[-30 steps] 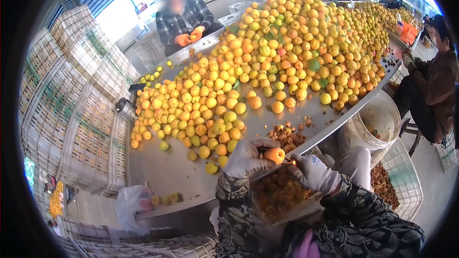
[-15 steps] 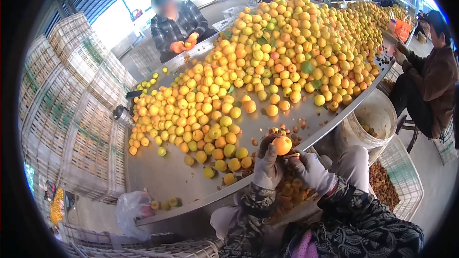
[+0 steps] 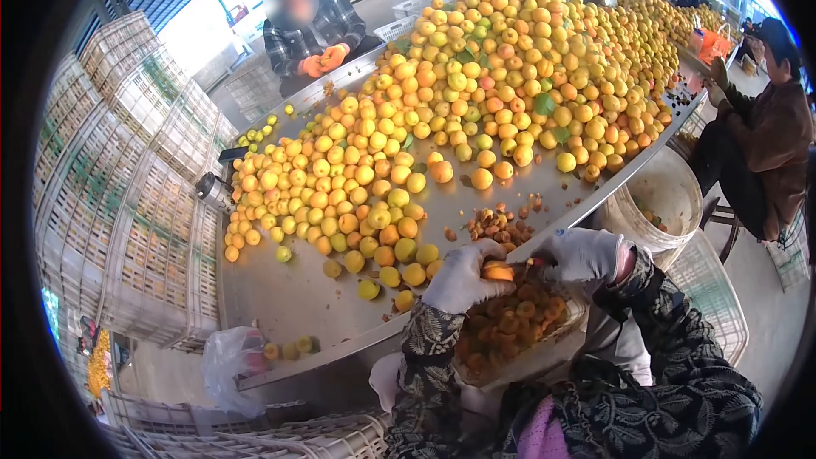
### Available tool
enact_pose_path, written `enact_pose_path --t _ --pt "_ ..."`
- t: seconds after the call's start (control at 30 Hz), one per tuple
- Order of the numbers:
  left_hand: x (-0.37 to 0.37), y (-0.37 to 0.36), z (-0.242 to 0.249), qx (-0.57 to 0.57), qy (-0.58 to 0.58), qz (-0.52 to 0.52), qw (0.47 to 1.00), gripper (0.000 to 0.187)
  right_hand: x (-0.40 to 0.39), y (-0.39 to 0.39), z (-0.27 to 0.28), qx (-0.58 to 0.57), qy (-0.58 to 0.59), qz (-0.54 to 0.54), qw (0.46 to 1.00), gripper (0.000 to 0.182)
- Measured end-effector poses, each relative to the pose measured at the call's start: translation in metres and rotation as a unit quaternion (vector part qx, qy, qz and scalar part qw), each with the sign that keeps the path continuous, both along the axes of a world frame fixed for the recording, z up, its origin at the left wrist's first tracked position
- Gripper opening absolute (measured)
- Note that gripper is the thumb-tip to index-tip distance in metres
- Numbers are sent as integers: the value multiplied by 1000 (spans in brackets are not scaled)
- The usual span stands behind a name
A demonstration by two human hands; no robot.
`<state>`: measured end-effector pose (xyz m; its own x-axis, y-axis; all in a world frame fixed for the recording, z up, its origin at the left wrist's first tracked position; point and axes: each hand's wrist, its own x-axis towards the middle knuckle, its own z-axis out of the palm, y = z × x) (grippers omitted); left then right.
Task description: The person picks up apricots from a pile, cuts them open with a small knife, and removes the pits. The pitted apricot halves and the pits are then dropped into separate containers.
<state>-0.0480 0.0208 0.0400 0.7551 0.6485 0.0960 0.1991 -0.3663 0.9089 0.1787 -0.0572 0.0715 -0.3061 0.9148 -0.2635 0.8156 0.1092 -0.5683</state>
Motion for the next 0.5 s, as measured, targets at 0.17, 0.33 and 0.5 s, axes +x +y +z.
enact_pose_path --t 0.17,0.33,0.5 --pt "6 -5 -14 -407 -351 20 843 42 -17 7 4 119 316 -169 926 54" --pt "22 -11 -30 -499 -436 -22 748 51 -36 14 1 194 317 -112 922 60" --pt "23 -12 -23 -253 -314 103 909 43 -44 19 11 202 68 -148 966 62"
